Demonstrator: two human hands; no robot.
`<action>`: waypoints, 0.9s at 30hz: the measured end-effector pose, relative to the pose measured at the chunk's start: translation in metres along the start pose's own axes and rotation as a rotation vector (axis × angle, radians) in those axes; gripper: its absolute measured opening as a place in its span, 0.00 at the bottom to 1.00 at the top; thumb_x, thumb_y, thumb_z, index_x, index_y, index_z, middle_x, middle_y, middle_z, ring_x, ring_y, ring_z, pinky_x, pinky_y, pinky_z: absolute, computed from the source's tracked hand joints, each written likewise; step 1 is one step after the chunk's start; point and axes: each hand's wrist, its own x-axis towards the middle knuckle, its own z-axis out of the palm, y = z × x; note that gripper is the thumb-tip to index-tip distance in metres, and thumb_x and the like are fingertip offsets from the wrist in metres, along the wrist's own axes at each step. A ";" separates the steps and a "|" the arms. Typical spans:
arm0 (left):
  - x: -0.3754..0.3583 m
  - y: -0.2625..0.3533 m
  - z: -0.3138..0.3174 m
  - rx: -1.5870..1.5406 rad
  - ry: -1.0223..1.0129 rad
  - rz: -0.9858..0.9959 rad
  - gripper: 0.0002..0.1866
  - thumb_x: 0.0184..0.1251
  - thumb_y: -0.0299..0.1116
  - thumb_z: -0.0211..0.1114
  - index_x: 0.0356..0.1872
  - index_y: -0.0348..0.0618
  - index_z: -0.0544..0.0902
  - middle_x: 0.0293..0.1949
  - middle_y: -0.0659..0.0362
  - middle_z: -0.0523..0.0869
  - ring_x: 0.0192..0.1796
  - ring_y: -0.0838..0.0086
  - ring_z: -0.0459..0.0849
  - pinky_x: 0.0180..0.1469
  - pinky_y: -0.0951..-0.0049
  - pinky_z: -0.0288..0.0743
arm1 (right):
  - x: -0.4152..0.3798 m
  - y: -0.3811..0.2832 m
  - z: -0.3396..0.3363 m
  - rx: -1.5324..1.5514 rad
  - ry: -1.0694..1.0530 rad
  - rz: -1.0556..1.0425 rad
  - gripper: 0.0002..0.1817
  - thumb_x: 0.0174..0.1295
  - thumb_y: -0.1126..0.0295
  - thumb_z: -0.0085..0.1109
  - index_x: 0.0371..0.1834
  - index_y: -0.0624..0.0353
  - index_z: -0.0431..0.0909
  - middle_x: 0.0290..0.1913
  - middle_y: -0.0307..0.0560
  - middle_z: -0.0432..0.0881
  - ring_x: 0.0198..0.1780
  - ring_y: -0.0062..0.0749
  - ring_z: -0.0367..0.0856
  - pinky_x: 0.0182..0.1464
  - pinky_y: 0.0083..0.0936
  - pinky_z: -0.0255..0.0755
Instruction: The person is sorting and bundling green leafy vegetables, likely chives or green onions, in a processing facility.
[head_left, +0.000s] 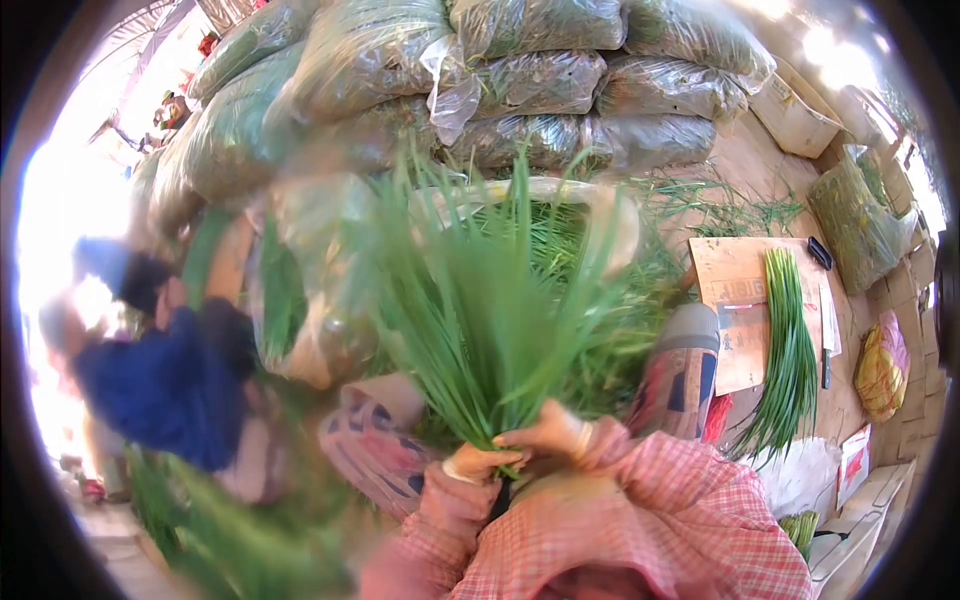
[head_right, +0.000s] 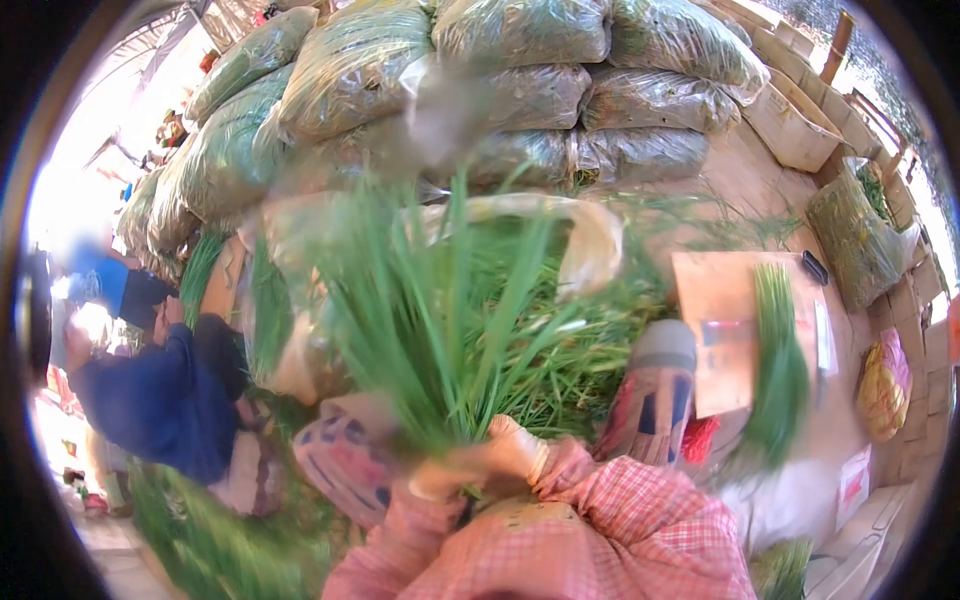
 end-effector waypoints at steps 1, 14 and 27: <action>0.001 0.002 0.003 0.033 0.018 0.040 0.25 0.50 0.17 0.64 0.53 0.39 0.73 0.40 0.56 0.81 0.44 0.66 0.79 0.44 0.71 0.76 | -0.001 0.000 -0.002 -0.029 -0.022 -0.018 0.24 0.46 0.71 0.70 0.46 0.63 0.73 0.39 0.43 0.80 0.38 0.24 0.77 0.41 0.24 0.74; -0.002 0.006 0.002 0.205 0.112 0.177 0.25 0.50 0.16 0.64 0.53 0.38 0.72 0.42 0.55 0.81 0.45 0.67 0.79 0.46 0.71 0.75 | -0.049 0.031 -0.045 -0.737 -0.052 -0.066 0.14 0.56 0.69 0.59 0.45 0.60 0.78 0.43 0.48 0.81 0.46 0.35 0.77 0.53 0.29 0.68; 0.001 0.007 0.014 0.274 0.299 0.256 0.18 0.49 0.18 0.67 0.44 0.35 0.77 0.40 0.56 0.82 0.42 0.71 0.80 0.44 0.73 0.75 | -0.083 -0.129 0.028 -0.760 0.424 -0.513 0.12 0.49 0.72 0.64 0.38 0.62 0.80 0.31 0.49 0.81 0.33 0.36 0.81 0.36 0.26 0.75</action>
